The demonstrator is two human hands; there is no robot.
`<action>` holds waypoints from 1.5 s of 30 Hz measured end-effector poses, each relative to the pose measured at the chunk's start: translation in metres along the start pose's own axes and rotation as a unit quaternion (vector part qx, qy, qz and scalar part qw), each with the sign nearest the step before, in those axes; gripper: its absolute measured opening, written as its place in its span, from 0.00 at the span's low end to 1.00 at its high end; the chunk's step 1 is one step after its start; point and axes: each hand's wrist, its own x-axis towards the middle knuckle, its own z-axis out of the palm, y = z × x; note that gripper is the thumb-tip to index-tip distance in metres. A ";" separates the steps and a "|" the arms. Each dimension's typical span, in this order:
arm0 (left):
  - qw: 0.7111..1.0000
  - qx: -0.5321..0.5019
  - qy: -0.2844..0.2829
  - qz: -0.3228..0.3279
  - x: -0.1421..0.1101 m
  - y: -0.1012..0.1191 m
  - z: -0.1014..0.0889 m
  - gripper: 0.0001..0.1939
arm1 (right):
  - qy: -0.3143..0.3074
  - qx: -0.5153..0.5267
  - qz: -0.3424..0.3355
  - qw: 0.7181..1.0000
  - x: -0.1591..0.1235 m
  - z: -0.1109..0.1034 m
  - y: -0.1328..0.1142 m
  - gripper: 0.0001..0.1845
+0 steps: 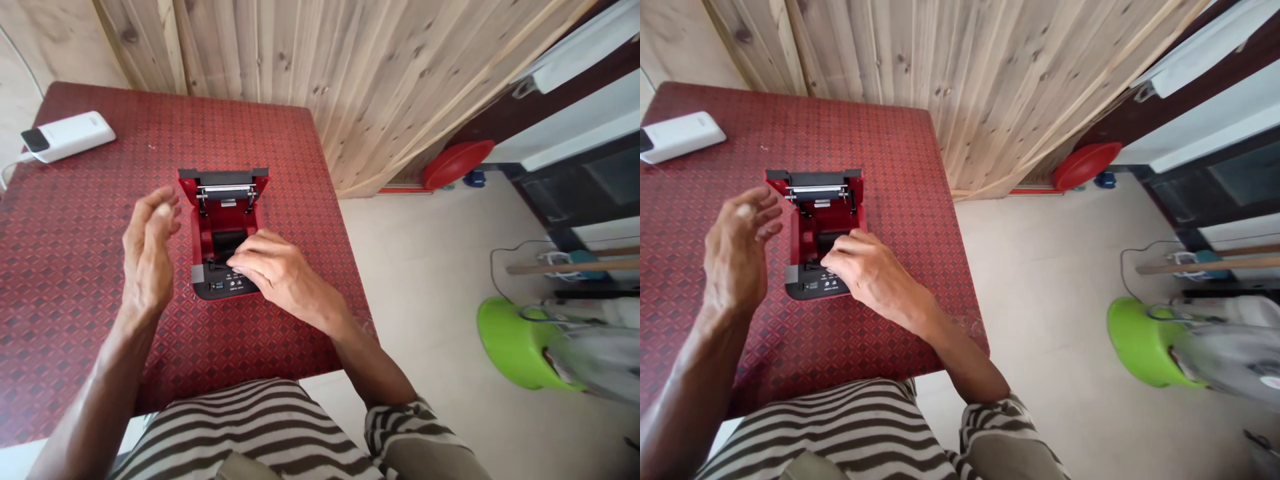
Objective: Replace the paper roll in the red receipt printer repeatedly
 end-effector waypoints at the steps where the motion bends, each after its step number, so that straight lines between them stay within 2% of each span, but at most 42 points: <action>1: 1.000 -0.012 0.017 -0.002 0.016 0.005 0.006 0.40 | 0.009 -0.009 -0.004 1.000 -0.001 0.001 0.000 0.13; 3: 0.999 -0.026 0.029 -0.007 0.045 0.013 0.017 0.47 | 0.029 -0.038 -0.011 0.999 -0.004 0.004 -0.001 0.14; 5: 0.999 -0.014 0.015 -0.031 0.066 0.019 0.026 0.40 | 0.052 -0.075 -0.021 0.996 -0.009 0.009 -0.004 0.16; 7: 0.998 -0.013 0.002 -0.058 0.071 0.023 0.031 0.30 | 0.068 -0.109 -0.024 0.991 -0.014 0.015 -0.006 0.16; 9: 0.997 -0.033 0.001 -0.068 0.060 0.025 0.032 0.25 | 0.090 -0.136 -0.030 0.986 -0.019 0.020 -0.008 0.16; 11: 0.996 -0.060 0.010 -0.067 0.039 0.024 0.030 0.24 | 0.122 -0.158 -0.046 0.979 -0.024 0.024 -0.010 0.14; 14: 0.993 -0.088 0.005 -0.081 0.002 0.016 0.020 0.29 | 0.165 -0.177 -0.074 0.967 -0.031 0.027 -0.014 0.10; 19: 0.990 -0.067 -0.030 -0.124 -0.033 -0.002 0.005 0.35 | 0.159 -0.171 -0.059 0.971 -0.039 0.030 -0.017 0.12; 24: 0.989 -0.054 -0.070 -0.117 -0.040 -0.002 0.002 0.35 | 0.180 -0.153 -0.060 0.970 -0.041 0.031 -0.017 0.11; 27: 0.992 -0.037 -0.075 -0.099 -0.042 0.002 0.004 0.34 | 0.169 -0.128 -0.045 0.976 -0.044 0.032 -0.016 0.14; 31: 0.994 -0.013 -0.065 -0.083 -0.044 0.005 0.008 0.32 | 0.161 -0.109 -0.026 0.980 -0.045 0.035 -0.015 0.16; 35: 0.995 -0.011 -0.044 -0.092 -0.045 0.003 0.011 0.33 | 0.212 -0.088 -0.030 0.973 -0.042 0.031 -0.016 0.16; 41: 0.992 -0.042 -0.037 -0.109 -0.058 -0.008 0.002 0.31 | 0.248 -0.058 0.089 0.963 -0.048 0.022 -0.014 0.19; 45: 0.991 -0.061 -0.042 -0.109 -0.071 -0.010 -0.005 0.26 | 0.288 -0.012 0.165 0.943 -0.061 0.030 -0.015 0.15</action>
